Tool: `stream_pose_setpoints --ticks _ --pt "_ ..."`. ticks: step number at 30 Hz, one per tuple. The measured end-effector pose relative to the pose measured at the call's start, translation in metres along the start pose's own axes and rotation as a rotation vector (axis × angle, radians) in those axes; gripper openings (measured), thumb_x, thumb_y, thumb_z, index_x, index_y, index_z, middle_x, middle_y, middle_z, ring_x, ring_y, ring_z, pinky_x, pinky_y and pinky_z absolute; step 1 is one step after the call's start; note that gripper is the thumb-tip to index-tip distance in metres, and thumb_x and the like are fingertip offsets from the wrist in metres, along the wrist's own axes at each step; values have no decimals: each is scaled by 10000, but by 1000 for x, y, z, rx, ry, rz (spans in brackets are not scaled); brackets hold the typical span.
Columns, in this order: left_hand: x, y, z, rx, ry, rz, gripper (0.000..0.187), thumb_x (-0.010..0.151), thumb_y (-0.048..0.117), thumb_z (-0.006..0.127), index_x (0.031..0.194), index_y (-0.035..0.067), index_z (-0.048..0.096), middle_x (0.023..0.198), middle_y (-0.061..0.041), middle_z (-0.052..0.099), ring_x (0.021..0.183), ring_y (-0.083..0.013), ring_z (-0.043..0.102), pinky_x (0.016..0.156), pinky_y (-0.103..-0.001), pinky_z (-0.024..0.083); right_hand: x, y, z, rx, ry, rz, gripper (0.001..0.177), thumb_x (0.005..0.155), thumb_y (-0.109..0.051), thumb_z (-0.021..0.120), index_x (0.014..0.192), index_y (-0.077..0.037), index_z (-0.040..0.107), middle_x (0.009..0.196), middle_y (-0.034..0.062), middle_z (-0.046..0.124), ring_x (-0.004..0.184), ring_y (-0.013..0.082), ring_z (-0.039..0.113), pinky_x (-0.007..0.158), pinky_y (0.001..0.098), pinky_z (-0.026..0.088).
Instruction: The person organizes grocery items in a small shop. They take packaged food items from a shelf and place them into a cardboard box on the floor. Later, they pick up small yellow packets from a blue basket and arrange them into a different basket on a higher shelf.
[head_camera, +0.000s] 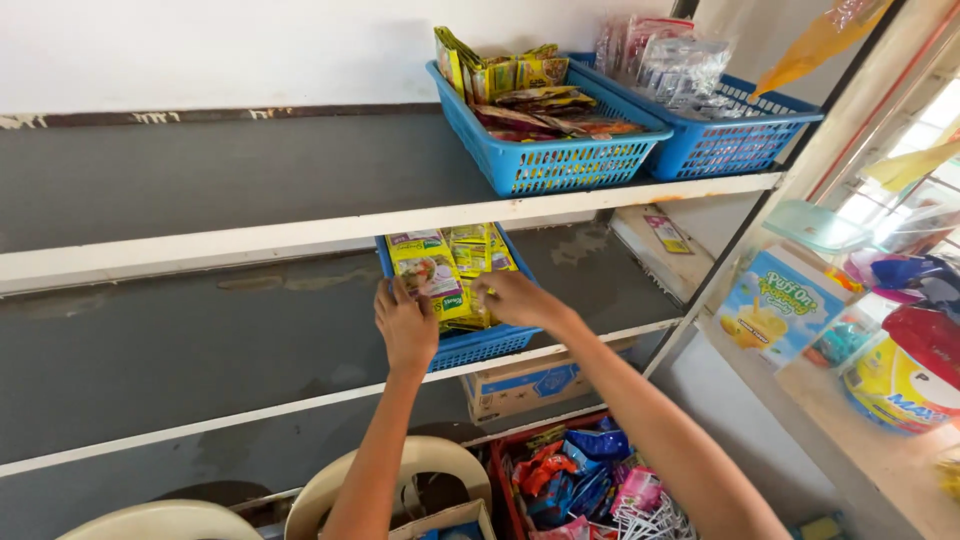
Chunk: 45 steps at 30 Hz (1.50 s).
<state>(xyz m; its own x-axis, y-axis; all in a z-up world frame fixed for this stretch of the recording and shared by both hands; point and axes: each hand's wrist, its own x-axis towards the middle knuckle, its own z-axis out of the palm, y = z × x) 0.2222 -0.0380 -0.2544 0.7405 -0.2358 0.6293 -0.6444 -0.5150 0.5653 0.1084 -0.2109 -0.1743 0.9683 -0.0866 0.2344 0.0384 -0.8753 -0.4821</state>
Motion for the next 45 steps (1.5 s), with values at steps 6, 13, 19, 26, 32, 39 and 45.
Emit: stream_pose_setpoints --ticks 6,13,19,26,32,39,45 --pt "-7 -14 14 -191 -64 -175 462 1042 305 545 1334 -52 568 1506 -304 416 1373 -495 396 1059 -595 379 69 75 110 36 284 290 400 939 -325 704 1040 56 641 940 273 713 881 375 687 757 486 527" --pt "-3 -20 5 -345 -116 -319 377 985 364 569 1084 52 757 1539 -222 456 1317 -462 468 1036 -585 415 75 48 104 669 273 458 370 945 -327 740 1072 20 715 894 90 666 774 159 572 648 368 474" --pt "0 -20 -9 -561 31 -271 410 974 406 564 992 36 740 958 -242 730 893 -406 716 810 -486 548 42 3 66 1285 312 536 374 903 -170 702 1250 -112 573 1142 87 702 992 201 708 777 373 575" --pt "42 15 -36 -665 -459 -692 555 1055 572 510 1049 67 738 942 -158 761 883 -330 725 736 -469 546 -1 -20 12 1069 113 96 491 961 -202 737 1389 -20 583 1298 110 675 1198 201 628 1015 358 516" --pt "63 17 -47 -1503 -297 -790 442 865 200 747 1249 98 554 1115 -90 709 925 -246 745 757 -450 617 -66 -81 -79 -67 -241 -17 627 894 -366 746 1392 -38 551 1167 147 745 1076 282 703 897 403 544" --pt "60 28 -71 -1427 -454 -887 408 871 141 738 1256 74 620 1051 -121 754 895 -274 745 760 -439 620 -116 -136 -180 326 469 -140 275 1055 -134 609 1318 -54 622 907 91 719 775 115 686 704 273 580" --pt "45 38 -78 -1447 -375 -648 534 784 2 723 1282 119 567 1070 -97 732 894 -232 749 756 -428 615 -86 -147 -123 117 129 193 238 978 -203 631 1165 -76 707 812 66 761 640 135 692 595 311 561"
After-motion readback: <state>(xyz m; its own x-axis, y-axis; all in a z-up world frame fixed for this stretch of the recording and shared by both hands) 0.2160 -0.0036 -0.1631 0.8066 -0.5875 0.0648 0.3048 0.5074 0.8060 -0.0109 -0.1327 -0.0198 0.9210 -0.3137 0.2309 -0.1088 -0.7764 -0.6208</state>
